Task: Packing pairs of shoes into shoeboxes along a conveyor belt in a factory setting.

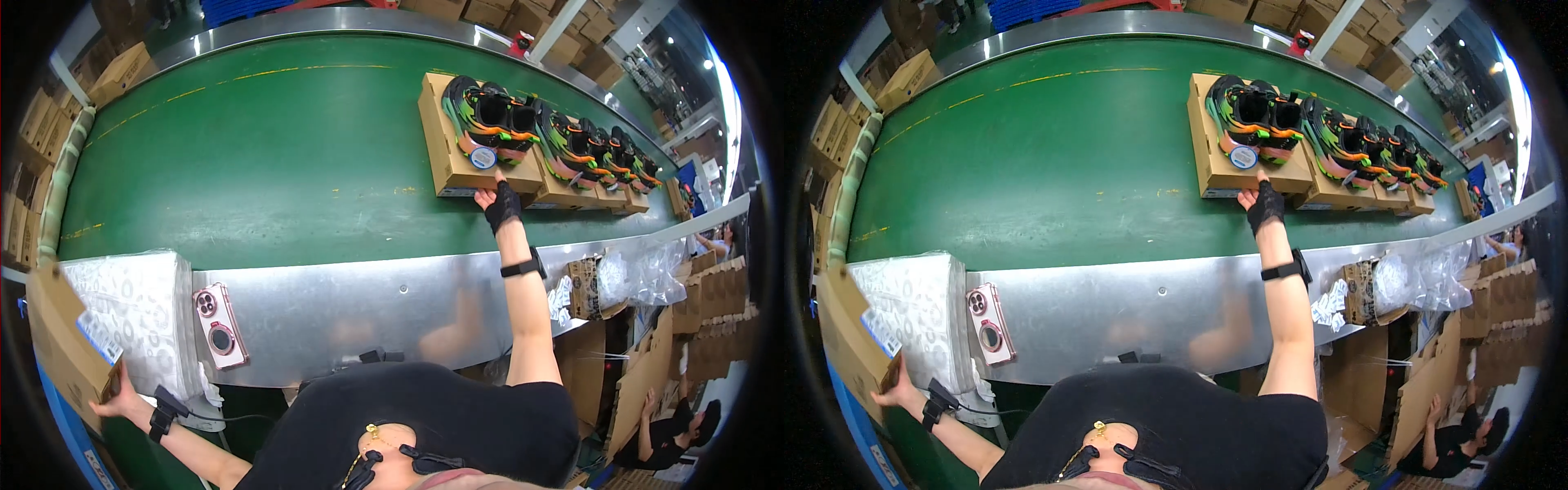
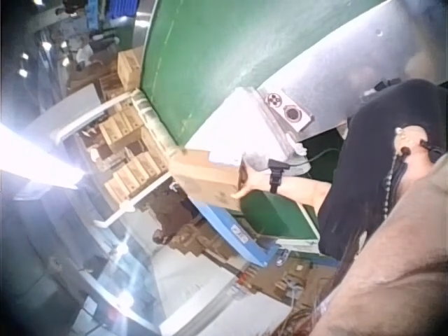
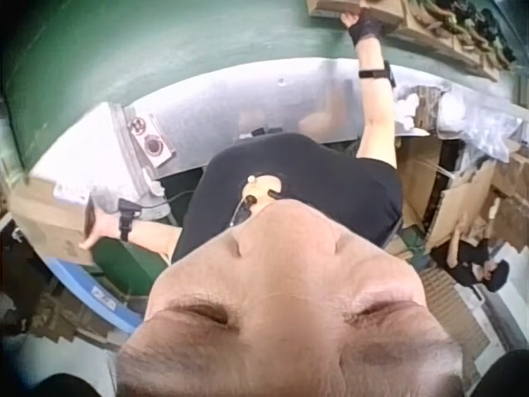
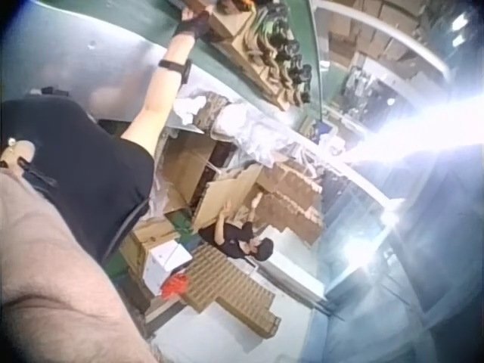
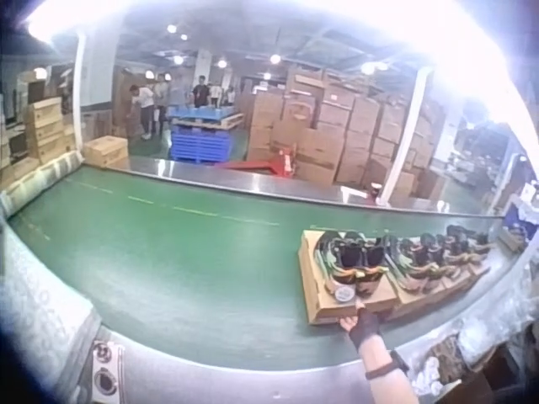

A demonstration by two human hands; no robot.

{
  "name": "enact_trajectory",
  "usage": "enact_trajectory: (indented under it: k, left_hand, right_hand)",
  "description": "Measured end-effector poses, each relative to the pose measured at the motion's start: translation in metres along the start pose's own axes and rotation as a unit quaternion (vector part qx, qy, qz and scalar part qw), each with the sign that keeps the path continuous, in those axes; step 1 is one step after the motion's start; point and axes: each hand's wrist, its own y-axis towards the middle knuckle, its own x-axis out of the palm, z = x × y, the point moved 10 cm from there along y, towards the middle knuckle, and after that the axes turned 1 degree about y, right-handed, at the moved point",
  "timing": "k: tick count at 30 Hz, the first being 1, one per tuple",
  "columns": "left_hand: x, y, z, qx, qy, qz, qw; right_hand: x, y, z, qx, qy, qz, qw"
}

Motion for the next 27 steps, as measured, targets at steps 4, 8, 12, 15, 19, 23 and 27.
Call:
enact_trajectory:
  k: [4,8,12,15,19,23,27]
  left_hand:
    - [-0.065,0.026,0.007,0.008,0.092,0.141,0.986]
    - [-0.014,0.072,-0.038,0.041,0.184,-0.155,0.970]
    - [0.145,-0.109,-0.194,0.025,0.342,-0.411,0.845]
    - [0.199,-0.231,-0.263,0.047,0.415,-0.564,0.713]
    - [0.240,-0.314,-0.289,0.162,0.358,-0.665,0.635]
    - [0.264,-0.352,-0.296,0.277,0.315,-0.715,0.559]
    - [0.273,-0.351,-0.312,0.291,0.332,-0.698,0.563]
  right_hand:
    - [0.008,0.006,0.010,-0.026,-0.075,0.055,0.995]
    - [0.046,-0.049,0.050,-0.013,-0.133,0.028,0.991]
    - [0.062,-0.099,0.104,0.002,-0.091,-0.038,0.995]
    - [0.081,-0.151,0.143,0.156,-0.116,-0.182,0.964]
    - [0.148,-0.236,0.095,0.093,-0.358,-0.460,0.807]
    - [0.191,-0.234,-0.051,-0.492,-0.353,-0.292,0.741]
    - [0.230,-0.217,-0.058,-0.615,-0.407,-0.257,0.625]
